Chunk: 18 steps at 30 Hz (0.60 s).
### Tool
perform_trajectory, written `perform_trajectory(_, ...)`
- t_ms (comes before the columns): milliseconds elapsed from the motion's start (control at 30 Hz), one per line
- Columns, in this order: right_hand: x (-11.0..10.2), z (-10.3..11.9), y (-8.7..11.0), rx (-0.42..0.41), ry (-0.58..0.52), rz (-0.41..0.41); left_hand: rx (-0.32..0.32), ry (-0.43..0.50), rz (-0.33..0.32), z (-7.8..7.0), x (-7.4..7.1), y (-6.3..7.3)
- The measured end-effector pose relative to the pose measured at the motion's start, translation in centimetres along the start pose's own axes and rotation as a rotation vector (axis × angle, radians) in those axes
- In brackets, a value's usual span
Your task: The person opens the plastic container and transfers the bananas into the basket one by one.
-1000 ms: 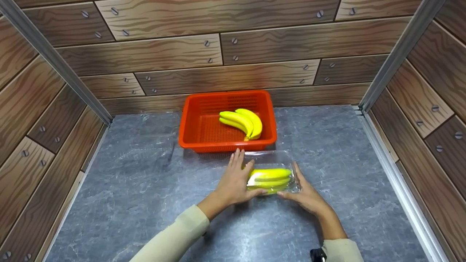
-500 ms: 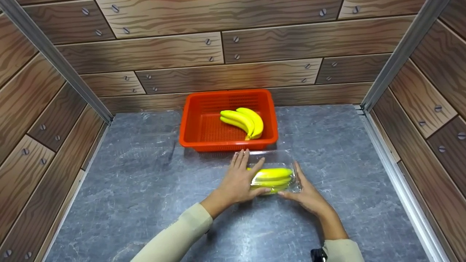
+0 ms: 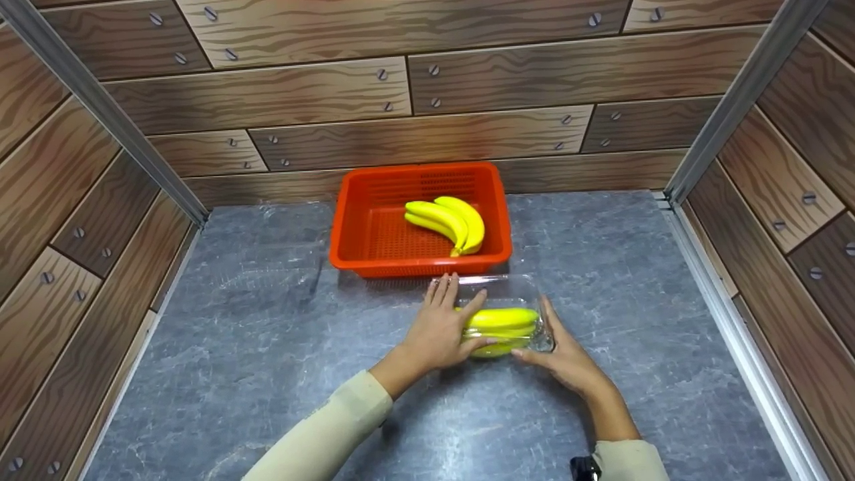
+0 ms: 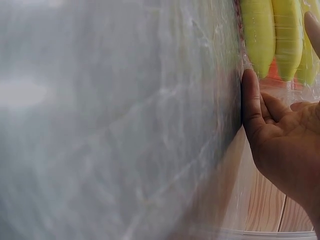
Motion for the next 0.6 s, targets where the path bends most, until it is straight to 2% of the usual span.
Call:
perform_trajectory(233,0.07,-0.13,0.10,0.012,0.003,-0.009,-0.002,0.005,0.016,0.06,0.06,0.06)
perform_trajectory(433,0.19,0.00,-0.01,-0.013,-0.025,-0.007,-0.036,0.039,0.034,0.32,-0.19,-0.24)
perform_trajectory(600,0.14,0.11,0.08,-0.027,-0.037,-0.010,-0.040,0.041,0.046,0.27,-0.30,-0.27)
Point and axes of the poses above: each hand's wrist, its own y-axis away from the middle knuckle, its own x-axis out of the palm, z = x × y, the point moved 4 cm from there along -y, towards the middle knuckle, and after that the axes turned 13 degrees about -z, right-handed, at the moved point
